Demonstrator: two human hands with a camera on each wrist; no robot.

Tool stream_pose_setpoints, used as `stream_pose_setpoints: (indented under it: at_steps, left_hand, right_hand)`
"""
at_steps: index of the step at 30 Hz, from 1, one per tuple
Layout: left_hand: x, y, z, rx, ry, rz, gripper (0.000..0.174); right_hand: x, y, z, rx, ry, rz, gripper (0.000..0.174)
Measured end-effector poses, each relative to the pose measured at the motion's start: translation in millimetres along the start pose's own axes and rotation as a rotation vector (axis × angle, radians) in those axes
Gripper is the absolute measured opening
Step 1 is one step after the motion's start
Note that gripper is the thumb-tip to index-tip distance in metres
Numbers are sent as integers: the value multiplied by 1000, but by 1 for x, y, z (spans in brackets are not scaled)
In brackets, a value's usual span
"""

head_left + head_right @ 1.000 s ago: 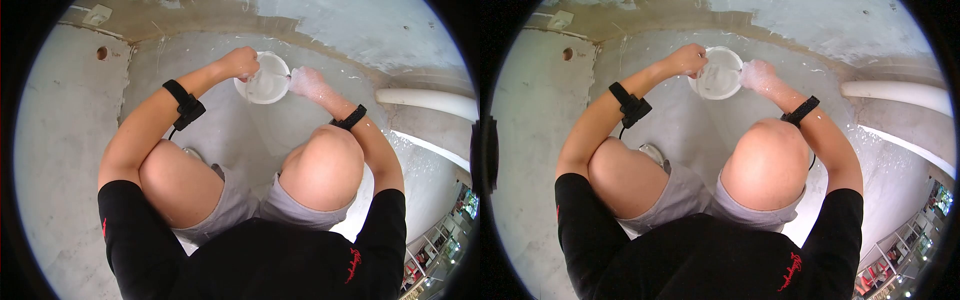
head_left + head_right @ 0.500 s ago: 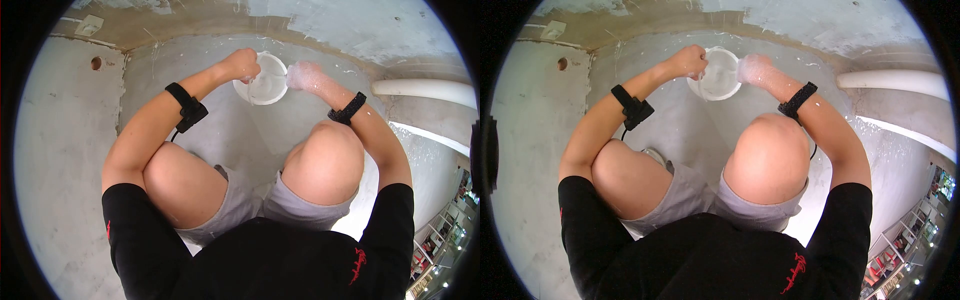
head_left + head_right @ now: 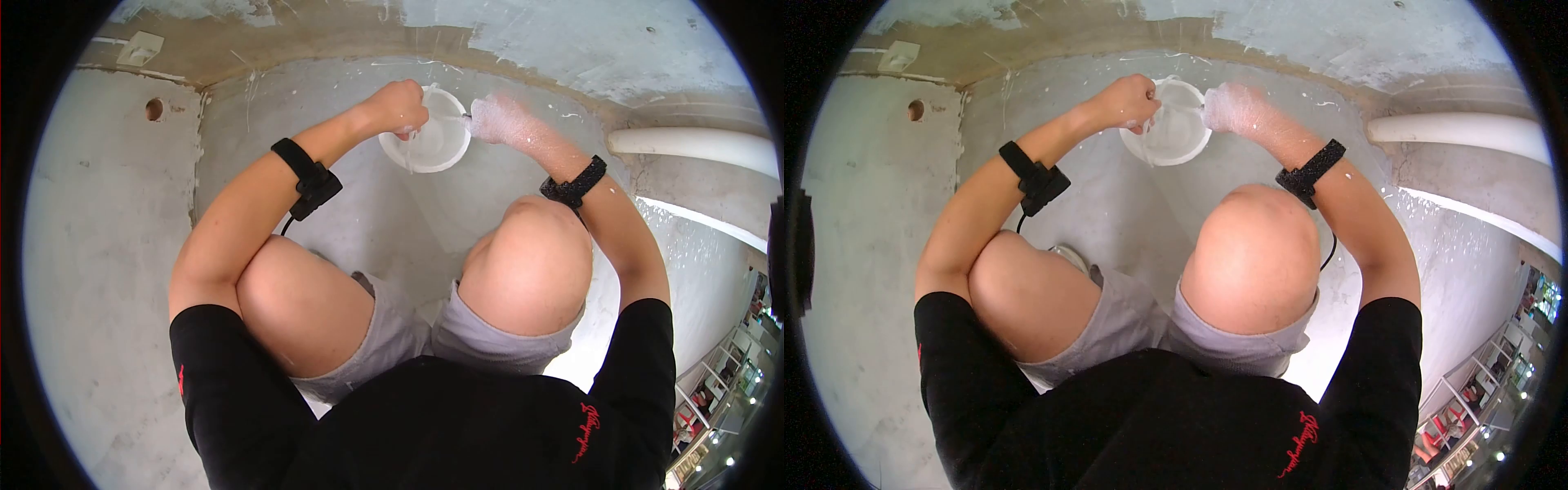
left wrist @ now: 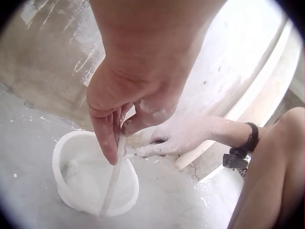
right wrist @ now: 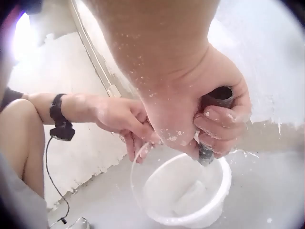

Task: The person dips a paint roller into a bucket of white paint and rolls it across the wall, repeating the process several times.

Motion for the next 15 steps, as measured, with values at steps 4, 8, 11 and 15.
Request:
stream_pose_setpoints:
  at_steps: [4,8,11,15]
  left_hand:
    - [1,2,5,-11,0,-26,21]
    - [-1,5,5,-1,-18,-61,21]
    - [2,3,4,35,2,-70,21]
    - [5,5,14,7,-7,-63,21]
  right_hand:
    - [1,18,3,-41,1,3,29]
    - [9,7,6,-2,-19,-28,36]
    - [12,-2,4,16,-24,30,36]
    - [3,12,2,-61,26,20,29]
Point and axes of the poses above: each hand's wrist, its own x-axis away from the middle knuckle, its own y-axis out of the palm, z = x × y, the point moved 5 cm from there along -x, towards the middle knuckle, and after that the axes turned 14 degrees about x, right-handed, at the moved point
